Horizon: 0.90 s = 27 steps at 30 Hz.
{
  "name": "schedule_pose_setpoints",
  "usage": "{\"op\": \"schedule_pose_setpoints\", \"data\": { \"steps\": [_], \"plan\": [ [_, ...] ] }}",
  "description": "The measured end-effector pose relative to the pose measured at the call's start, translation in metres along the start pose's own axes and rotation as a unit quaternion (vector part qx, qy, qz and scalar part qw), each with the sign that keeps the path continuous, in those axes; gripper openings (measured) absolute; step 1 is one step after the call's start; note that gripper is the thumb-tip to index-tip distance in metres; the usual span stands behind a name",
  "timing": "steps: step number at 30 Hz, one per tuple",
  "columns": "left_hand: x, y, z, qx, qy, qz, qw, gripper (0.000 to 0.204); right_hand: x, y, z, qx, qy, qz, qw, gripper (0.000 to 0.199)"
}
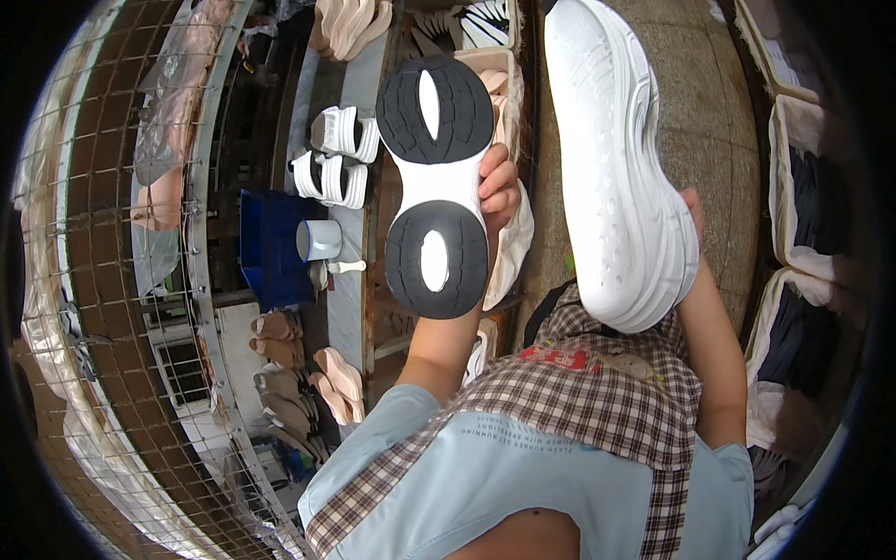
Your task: The person repeatedly picks up pairs of pink and white slippers from a shelf, turns them over to view the soles, and places them into plastic bins. The person handles multiple pairs in a repetitive pick-inspect-place cycle.
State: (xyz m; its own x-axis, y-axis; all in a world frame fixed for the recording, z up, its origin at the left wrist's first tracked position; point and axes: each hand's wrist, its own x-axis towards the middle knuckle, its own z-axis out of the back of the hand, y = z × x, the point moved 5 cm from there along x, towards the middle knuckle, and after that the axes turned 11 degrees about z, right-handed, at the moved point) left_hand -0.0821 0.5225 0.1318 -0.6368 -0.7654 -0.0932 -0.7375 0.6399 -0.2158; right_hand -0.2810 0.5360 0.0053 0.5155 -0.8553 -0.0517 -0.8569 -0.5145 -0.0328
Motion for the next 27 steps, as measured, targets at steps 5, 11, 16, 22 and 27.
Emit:
{"op": "schedule_pose_setpoints", "data": {
  "steps": [5,11,16,22,27],
  "plan": [
    [-0.006,-0.006,0.007,-0.01,-0.011,0.013,1.0,0.031,0.008,-0.001,0.004,-0.032,-0.061,-0.009,0.998,0.071],
    [-0.006,-0.017,0.013,0.067,-0.063,0.014,0.996,0.03,0.026,-0.007,-0.002,-0.095,-0.05,0.022,0.994,0.075],
    [-0.006,-0.045,0.028,0.541,-0.332,-0.079,0.769,0.068,0.048,-0.03,-0.005,-0.223,-0.005,-0.004,0.975,0.079],
    [-0.025,-0.067,0.022,0.508,-0.316,0.021,0.801,0.076,0.078,-0.052,0.001,-0.389,0.02,-0.13,0.912,0.1],
    [-0.059,-0.095,0.02,0.597,-0.446,0.071,0.663,0.08,0.105,-0.084,0.011,-0.384,-0.033,-0.225,0.895,0.099]
  ]
}}
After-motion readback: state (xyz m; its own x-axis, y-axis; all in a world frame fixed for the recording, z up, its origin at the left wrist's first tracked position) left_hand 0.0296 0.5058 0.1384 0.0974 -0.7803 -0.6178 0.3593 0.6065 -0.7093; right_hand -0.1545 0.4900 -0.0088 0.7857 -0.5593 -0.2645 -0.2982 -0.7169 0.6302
